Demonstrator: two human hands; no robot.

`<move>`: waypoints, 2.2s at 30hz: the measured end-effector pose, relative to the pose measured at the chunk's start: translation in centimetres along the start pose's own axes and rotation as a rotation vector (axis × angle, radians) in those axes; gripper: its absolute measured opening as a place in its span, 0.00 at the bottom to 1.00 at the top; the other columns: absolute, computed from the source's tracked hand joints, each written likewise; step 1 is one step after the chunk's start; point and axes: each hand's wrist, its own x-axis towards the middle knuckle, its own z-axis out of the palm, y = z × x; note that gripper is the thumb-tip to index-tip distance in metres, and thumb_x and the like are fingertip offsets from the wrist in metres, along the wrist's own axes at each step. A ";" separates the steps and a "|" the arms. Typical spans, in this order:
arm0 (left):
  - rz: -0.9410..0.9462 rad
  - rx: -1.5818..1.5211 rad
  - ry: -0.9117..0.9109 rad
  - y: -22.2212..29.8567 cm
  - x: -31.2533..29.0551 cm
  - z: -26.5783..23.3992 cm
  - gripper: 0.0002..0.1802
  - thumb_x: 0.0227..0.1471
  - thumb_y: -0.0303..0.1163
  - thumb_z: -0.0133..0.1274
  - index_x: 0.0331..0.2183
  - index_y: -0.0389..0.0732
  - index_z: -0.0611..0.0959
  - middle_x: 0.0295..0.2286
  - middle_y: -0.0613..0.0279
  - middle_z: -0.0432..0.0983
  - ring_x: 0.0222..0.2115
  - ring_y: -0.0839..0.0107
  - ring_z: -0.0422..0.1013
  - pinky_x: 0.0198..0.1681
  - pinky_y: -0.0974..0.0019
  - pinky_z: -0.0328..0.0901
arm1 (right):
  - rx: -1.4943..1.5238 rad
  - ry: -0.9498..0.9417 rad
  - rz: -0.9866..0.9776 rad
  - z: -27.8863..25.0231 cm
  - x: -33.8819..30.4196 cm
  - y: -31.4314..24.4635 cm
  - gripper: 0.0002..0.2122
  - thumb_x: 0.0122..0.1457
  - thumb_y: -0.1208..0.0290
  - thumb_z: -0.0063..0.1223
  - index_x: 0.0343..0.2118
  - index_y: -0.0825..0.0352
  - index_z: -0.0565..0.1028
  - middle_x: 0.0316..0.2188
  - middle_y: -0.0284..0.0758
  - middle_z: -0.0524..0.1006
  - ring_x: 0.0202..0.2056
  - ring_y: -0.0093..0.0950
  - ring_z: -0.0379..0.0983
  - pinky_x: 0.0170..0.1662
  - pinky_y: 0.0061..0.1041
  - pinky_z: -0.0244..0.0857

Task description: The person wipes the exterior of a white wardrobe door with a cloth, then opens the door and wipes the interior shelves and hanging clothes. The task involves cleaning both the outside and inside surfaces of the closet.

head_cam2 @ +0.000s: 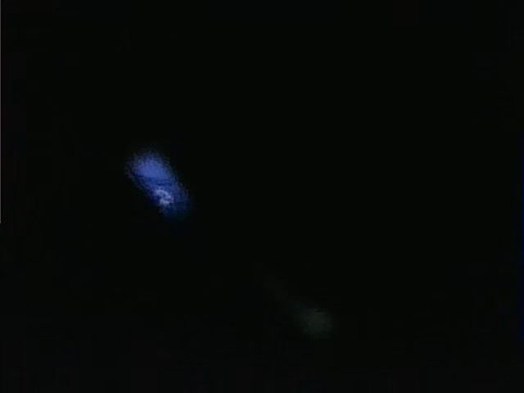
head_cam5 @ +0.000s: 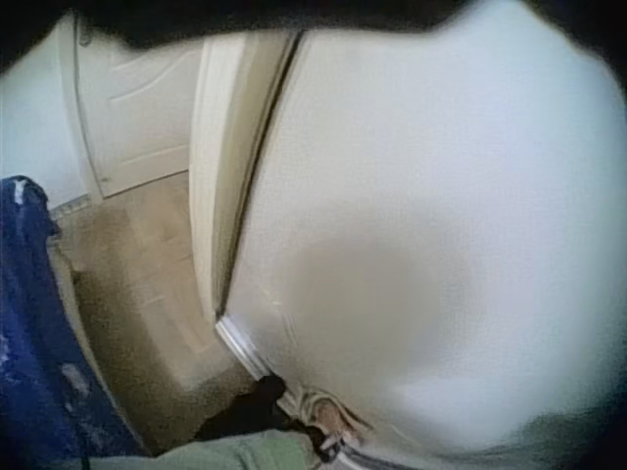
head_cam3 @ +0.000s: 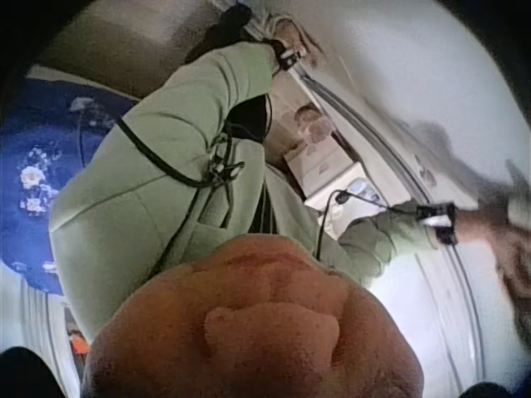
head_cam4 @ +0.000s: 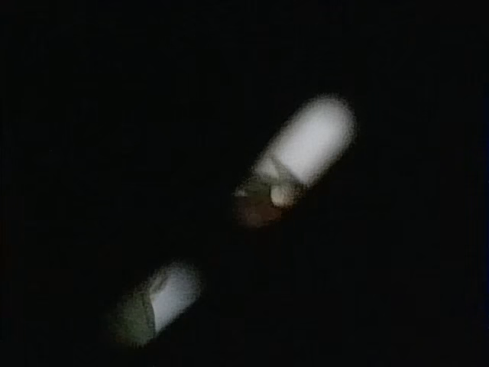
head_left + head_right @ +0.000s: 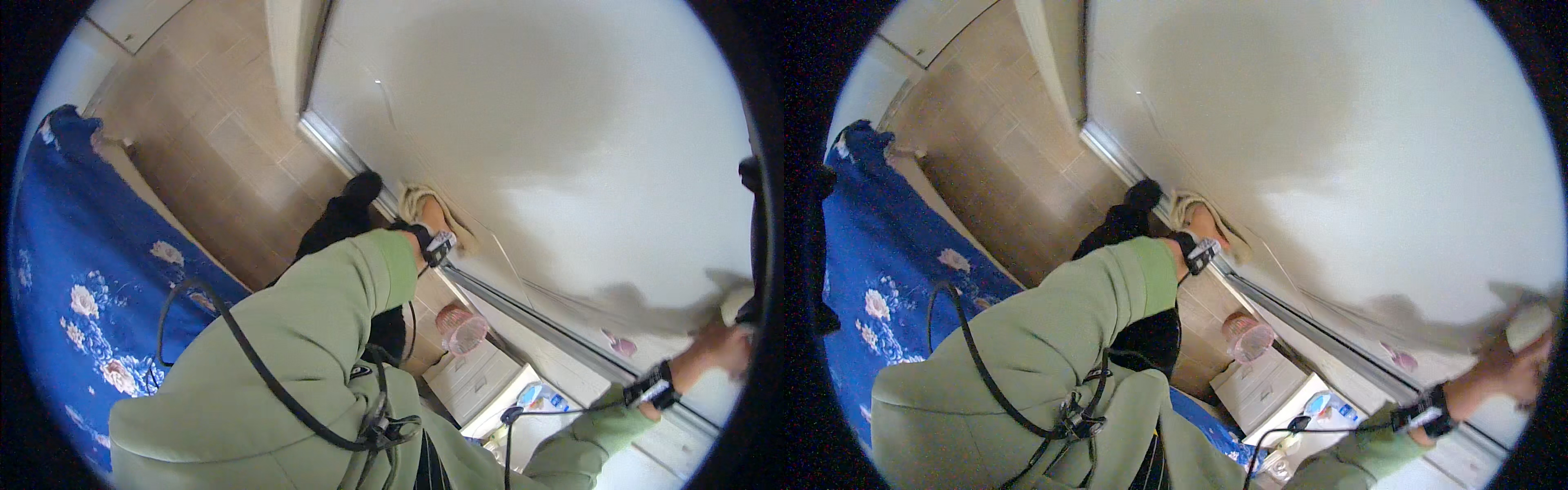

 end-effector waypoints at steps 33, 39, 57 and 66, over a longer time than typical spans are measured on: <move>1.186 0.539 -0.825 -3.7 -18.1 -26.8 0.15 0.52 0.34 0.56 0.42 0.40 0.79 0.41 0.45 0.74 0.45 0.44 0.68 0.50 0.48 0.61 | 1.146 -1.620 1.104 -25.9 -62.7 -49.1 0.23 0.58 0.58 0.55 0.56 0.60 0.76 0.49 0.47 0.80 0.50 0.46 0.77 0.50 0.44 0.71; 0.899 0.375 -0.850 -2.9 -18.8 -28.1 0.14 0.51 0.35 0.60 0.39 0.40 0.81 0.39 0.47 0.78 0.44 0.44 0.71 0.49 0.48 0.64 | 1.161 -1.563 1.050 -25.3 -60.3 -51.3 0.24 0.59 0.55 0.55 0.58 0.55 0.75 0.51 0.44 0.80 0.52 0.47 0.76 0.51 0.44 0.70; 0.900 0.291 -0.668 -3.7 -19.7 -28.3 0.18 0.55 0.30 0.54 0.47 0.36 0.78 0.45 0.45 0.73 0.49 0.45 0.67 0.55 0.51 0.62 | 0.944 -1.360 1.475 -25.3 -60.6 -49.3 0.30 0.54 0.58 0.60 0.58 0.65 0.71 0.50 0.54 0.78 0.53 0.52 0.74 0.55 0.43 0.69; 0.905 0.531 -0.718 -1.5 -17.7 -26.0 0.16 0.49 0.25 0.53 0.43 0.35 0.74 0.39 0.40 0.70 0.44 0.38 0.66 0.48 0.45 0.63 | 0.893 -0.470 1.750 -9.9 -46.4 -36.2 0.29 0.54 0.59 0.62 0.54 0.73 0.70 0.50 0.57 0.75 0.53 0.53 0.72 0.55 0.45 0.67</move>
